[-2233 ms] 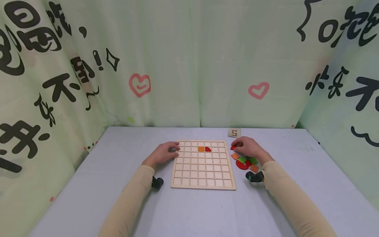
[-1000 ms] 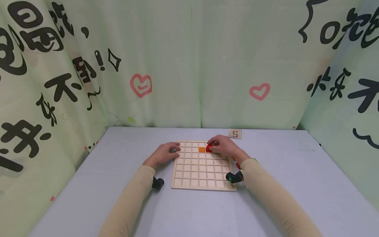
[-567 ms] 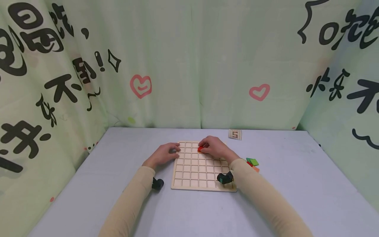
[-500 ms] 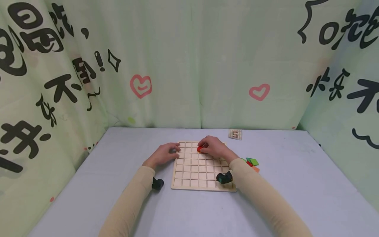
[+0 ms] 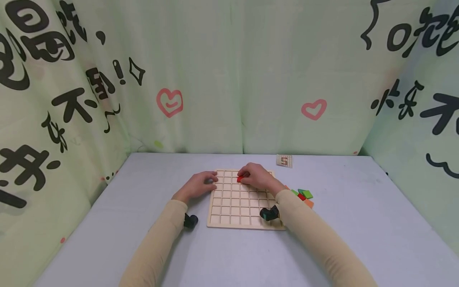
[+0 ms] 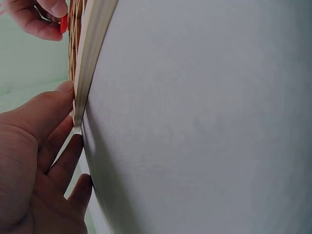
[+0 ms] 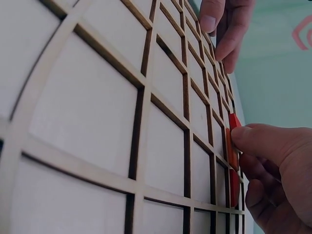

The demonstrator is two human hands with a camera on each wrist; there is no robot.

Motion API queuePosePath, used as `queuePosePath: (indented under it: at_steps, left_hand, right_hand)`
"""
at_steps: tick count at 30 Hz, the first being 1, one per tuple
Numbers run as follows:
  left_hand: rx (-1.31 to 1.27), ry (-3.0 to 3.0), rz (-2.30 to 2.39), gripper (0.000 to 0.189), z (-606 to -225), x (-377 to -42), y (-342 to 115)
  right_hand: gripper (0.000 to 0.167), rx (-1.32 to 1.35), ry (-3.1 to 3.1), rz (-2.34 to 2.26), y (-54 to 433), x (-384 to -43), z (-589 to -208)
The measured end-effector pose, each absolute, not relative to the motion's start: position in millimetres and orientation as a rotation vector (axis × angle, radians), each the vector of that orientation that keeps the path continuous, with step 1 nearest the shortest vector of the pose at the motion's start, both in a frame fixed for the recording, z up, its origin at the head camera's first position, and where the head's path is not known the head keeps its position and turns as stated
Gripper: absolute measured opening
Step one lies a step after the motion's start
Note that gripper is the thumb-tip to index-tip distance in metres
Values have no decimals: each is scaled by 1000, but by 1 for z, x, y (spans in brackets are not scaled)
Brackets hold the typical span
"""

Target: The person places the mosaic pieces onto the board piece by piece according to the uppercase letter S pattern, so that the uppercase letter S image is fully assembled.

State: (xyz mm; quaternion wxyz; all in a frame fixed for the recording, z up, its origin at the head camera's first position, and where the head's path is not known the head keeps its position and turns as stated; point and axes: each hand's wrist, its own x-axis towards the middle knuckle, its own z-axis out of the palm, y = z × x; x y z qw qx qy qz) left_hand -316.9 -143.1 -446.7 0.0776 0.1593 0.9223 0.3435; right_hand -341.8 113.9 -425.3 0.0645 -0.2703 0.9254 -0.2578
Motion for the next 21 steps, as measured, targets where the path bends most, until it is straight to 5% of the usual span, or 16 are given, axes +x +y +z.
queuePosePath:
  at_steps: [21]
  left_hand:
    - [439, 2760, 1014, 28, -447, -317, -141]
  right_hand:
    - [22, -778, 2769, -775, 103, -342, -425]
